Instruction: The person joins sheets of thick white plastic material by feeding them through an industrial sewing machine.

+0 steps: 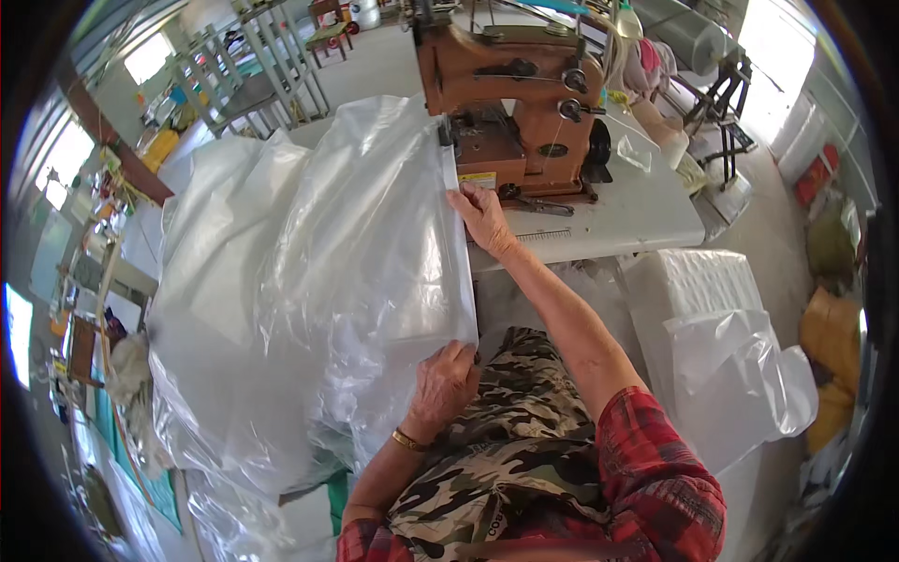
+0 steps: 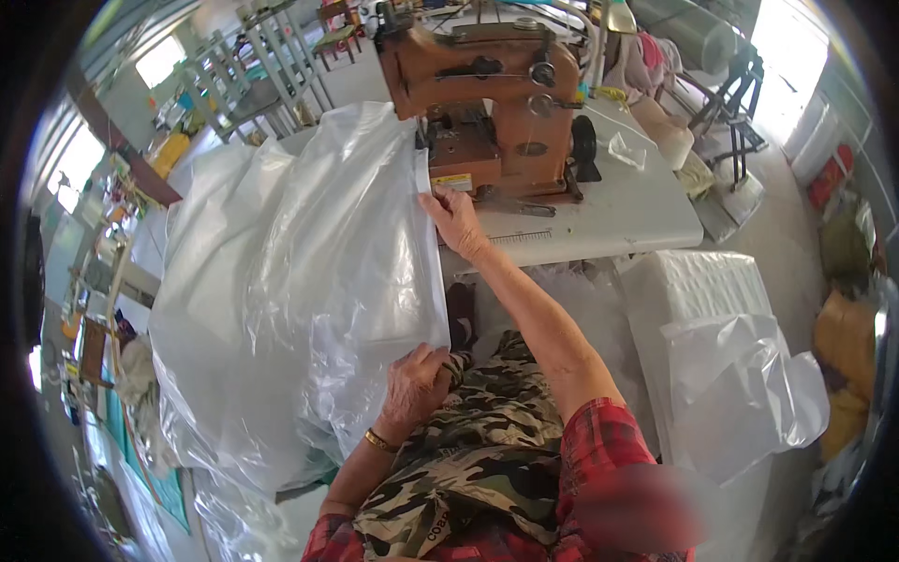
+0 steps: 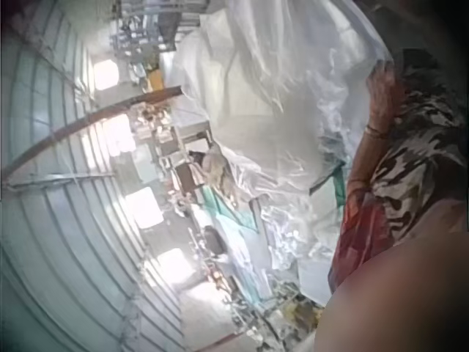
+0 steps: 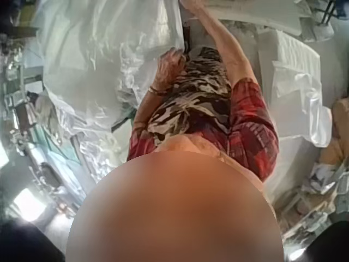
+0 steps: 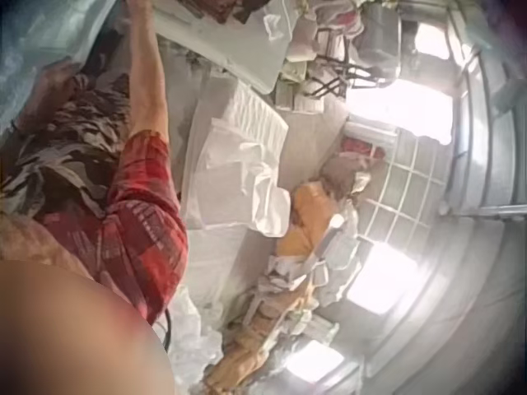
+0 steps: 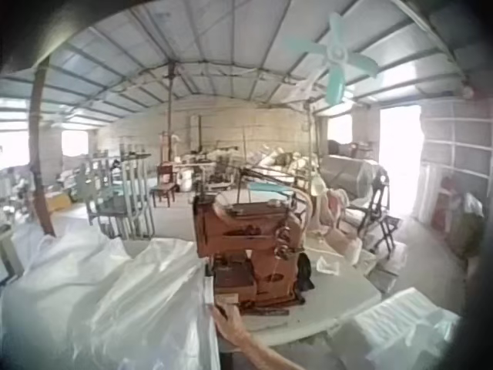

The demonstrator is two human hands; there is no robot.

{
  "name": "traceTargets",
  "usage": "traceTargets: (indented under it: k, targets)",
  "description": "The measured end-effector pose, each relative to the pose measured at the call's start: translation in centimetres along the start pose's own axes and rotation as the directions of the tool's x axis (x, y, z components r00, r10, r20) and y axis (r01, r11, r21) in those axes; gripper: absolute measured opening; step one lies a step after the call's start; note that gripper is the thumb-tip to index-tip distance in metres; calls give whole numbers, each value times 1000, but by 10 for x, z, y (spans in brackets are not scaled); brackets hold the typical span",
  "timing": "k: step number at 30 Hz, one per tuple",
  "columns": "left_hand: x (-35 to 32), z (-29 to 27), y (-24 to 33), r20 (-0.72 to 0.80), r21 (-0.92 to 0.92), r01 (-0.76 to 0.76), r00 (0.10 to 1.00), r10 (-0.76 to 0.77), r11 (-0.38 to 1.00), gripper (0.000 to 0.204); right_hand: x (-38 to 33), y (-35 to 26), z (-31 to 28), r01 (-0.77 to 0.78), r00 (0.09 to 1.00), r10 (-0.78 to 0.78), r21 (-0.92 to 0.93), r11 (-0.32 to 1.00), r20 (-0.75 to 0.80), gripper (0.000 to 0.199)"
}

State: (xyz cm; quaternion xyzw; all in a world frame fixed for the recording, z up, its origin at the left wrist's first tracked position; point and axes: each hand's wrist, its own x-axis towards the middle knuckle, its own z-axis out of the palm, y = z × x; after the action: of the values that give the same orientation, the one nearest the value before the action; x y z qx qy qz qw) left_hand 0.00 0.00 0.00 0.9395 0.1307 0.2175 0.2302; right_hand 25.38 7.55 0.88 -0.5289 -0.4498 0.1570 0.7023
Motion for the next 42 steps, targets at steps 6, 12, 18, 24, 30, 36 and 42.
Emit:
traceTargets:
  k: [6, 12, 18, 24, 30, 36, 42]
  targets:
    - [39, -4, -8, -129, 39, 0, 992, 5, 999, 24, 0, 1, -5, -42, 999, 37, -127, 991, -38, 35]
    - [98, -12, -25, -210, 180, -89, 970, 126, 980, 8, -1, -4, -4, -23, 996, 5, -193, 981, -93, 35]
    - [150, -21, -41, -252, 230, -62, 960, 121, 971, 5, -1, -9, -5, -23, 996, 9, -154, 988, -92, 37]
    - [194, -24, -59, -377, 291, -33, 915, 146, 956, 5, -4, -5, 0, -49, 987, 35, -87, 995, -154, 37]
    - [214, -20, -59, -471, 263, 40, 877, 92, 964, 7, 1, 7, 3, 82, 977, -107, -135, 987, -187, 23]
    - [198, -88, -38, -298, 159, -4, 953, 52, 987, 19, -3, -3, 1, -79, 990, 44, -281, 956, -131, 22]
    - [143, -271, 18, -789, 578, 44, 284, 545, 815, 22, -1, 0, 4, 8, 987, -63, -348, 937, -148, 21]
